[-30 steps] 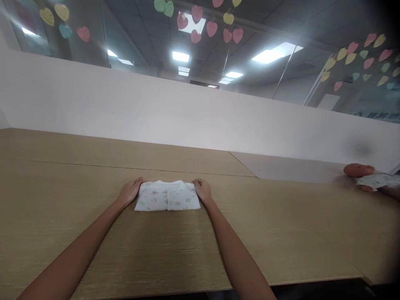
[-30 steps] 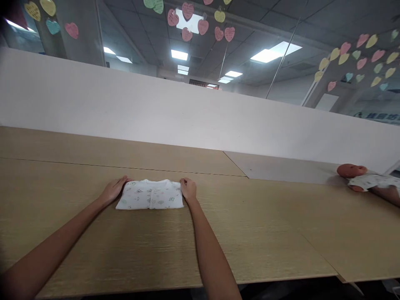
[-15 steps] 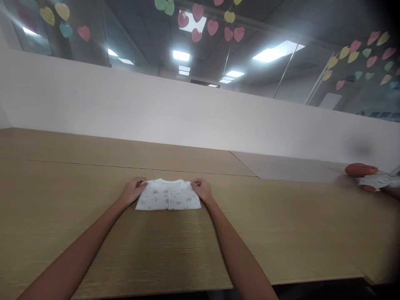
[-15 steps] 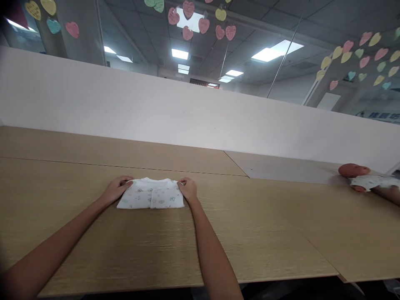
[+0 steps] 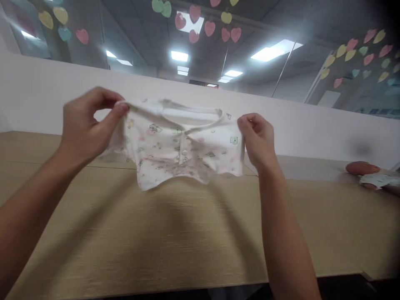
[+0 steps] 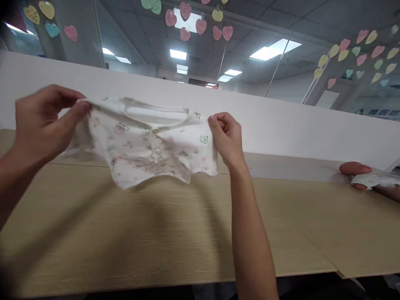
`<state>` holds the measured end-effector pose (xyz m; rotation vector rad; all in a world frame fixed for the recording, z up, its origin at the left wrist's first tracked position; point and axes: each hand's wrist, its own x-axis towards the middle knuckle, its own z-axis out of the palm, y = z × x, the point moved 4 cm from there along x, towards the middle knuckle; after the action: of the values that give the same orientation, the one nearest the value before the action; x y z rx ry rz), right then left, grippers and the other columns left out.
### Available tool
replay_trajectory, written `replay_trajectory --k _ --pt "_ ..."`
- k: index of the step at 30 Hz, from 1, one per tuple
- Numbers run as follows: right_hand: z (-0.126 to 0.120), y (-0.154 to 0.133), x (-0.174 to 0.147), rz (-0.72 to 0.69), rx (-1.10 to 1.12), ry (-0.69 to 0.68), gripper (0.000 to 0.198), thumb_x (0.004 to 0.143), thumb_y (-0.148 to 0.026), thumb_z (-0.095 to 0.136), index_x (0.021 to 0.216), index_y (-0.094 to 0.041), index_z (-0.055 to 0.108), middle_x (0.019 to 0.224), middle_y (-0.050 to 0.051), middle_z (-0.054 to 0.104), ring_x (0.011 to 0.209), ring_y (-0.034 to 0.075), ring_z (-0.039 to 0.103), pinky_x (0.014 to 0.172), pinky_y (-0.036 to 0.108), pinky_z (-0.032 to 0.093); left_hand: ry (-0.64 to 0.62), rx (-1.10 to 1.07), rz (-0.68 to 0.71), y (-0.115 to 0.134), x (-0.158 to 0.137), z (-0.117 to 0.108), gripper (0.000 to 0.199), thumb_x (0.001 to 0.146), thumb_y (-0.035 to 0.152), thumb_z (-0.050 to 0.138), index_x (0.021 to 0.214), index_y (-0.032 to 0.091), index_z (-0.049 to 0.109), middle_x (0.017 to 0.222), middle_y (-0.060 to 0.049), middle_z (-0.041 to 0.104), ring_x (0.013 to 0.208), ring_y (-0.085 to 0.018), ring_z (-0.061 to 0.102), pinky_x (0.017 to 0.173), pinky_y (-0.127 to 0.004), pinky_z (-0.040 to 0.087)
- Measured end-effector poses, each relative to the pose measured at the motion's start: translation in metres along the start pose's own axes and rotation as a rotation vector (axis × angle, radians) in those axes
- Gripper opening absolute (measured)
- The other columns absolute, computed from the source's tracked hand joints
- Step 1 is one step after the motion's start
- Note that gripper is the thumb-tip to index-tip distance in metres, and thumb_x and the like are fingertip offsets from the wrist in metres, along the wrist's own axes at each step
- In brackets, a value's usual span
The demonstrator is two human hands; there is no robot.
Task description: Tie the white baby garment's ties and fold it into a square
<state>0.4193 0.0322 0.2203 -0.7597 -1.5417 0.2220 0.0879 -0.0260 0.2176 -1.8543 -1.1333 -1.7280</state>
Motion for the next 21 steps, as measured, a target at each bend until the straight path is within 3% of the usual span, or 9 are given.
replay_trajectory --k 2,5,9,12,14,17,20,21 --pt "0.003 0.006 0.006 0.081 -0.105 -0.074 0.023 0.085 -0.039 0.051 0.078 -0.017 0.055 0.064 -0.001 0.048 0.056 0.009 0.044 0.052 0.022 0.035 -0.045 -0.011 -0.042 -0.005 0.006 0.003 0.034 0.084 0.042 0.048 0.096 0.012 0.059 0.081 0.003 0.059 0.073 -0.007 0.054 0.072 -0.021 0.044" --pt "0.025 0.05 -0.006 0.265 -0.251 -0.264 0.026 0.085 -0.039 0.049 0.076 -0.015 0.056 0.062 0.0 0.048 0.053 0.009 0.041 0.05 0.022 0.032 -0.333 0.0 -0.198 -0.037 -0.014 0.034 0.037 0.084 0.047 0.045 0.095 0.015 0.058 0.079 0.002 0.058 0.064 -0.007 0.051 0.061 -0.02 0.042" --pt "0.062 0.131 -0.056 0.451 -0.423 -0.491 0.023 0.086 -0.031 0.047 0.074 -0.013 0.055 0.07 0.003 0.054 0.063 0.011 0.046 0.056 0.022 0.033 -0.795 -0.012 -0.317 -0.094 -0.085 0.089 0.042 0.081 0.054 0.039 0.095 0.02 0.059 0.091 -0.002 0.064 0.077 -0.015 0.058 0.068 -0.024 0.044" --pt "0.077 0.179 -0.097 0.594 -0.541 -0.697 0.03 0.085 -0.034 0.045 0.063 -0.015 0.05 0.06 0.0 0.048 0.056 0.01 0.041 0.053 0.023 0.029 -1.036 0.179 -0.406 -0.136 -0.14 0.112 0.047 0.075 0.059 0.04 0.091 0.022 0.064 0.08 -0.003 0.066 0.073 -0.02 0.059 0.066 -0.028 0.042" --pt "0.076 0.195 -0.115 0.639 -0.53 -0.807 0.038 0.084 -0.044 0.045 0.058 -0.016 0.046 0.056 -0.001 0.044 0.052 0.01 0.038 0.05 0.023 0.027 -1.154 0.201 -0.46 -0.157 -0.166 0.113 0.048 0.073 0.063 0.041 0.085 0.023 0.065 0.084 -0.004 0.067 0.077 -0.022 0.06 0.066 -0.027 0.041" --pt "0.061 0.202 -0.126 0.645 -0.504 -0.926 0.046 0.078 -0.055 0.05 0.052 -0.018 0.039 0.051 -0.004 0.035 0.048 0.009 0.031 0.048 0.023 0.023 -1.261 0.176 -0.518 -0.183 -0.184 0.094 0.049 0.071 0.065 0.043 0.075 0.022 0.066 0.082 -0.003 0.067 0.075 -0.021 0.059 0.062 -0.026 0.04" --pt "0.034 0.204 -0.124 0.667 -0.54 -0.995 0.045 0.068 -0.052 0.062 0.05 -0.018 0.038 0.049 -0.005 0.032 0.047 0.008 0.029 0.047 0.023 0.021 -1.353 0.132 -0.551 -0.203 -0.191 0.065 0.046 0.069 0.063 0.049 0.063 0.02 0.061 0.064 0.001 0.062 0.062 -0.016 0.055 0.055 -0.022 0.038" --pt "0.025 0.205 -0.123 0.685 -0.562 -1.019 0.043 0.064 -0.049 0.067 0.05 -0.018 0.04 0.049 -0.005 0.032 0.046 0.008 0.029 0.046 0.023 0.021 -1.316 0.124 -0.574 -0.21 -0.191 0.055 0.043 0.068 0.061 0.053 0.062 0.019 0.061 0.06 0.003 0.06 0.061 -0.014 0.054 0.055 -0.02 0.038"
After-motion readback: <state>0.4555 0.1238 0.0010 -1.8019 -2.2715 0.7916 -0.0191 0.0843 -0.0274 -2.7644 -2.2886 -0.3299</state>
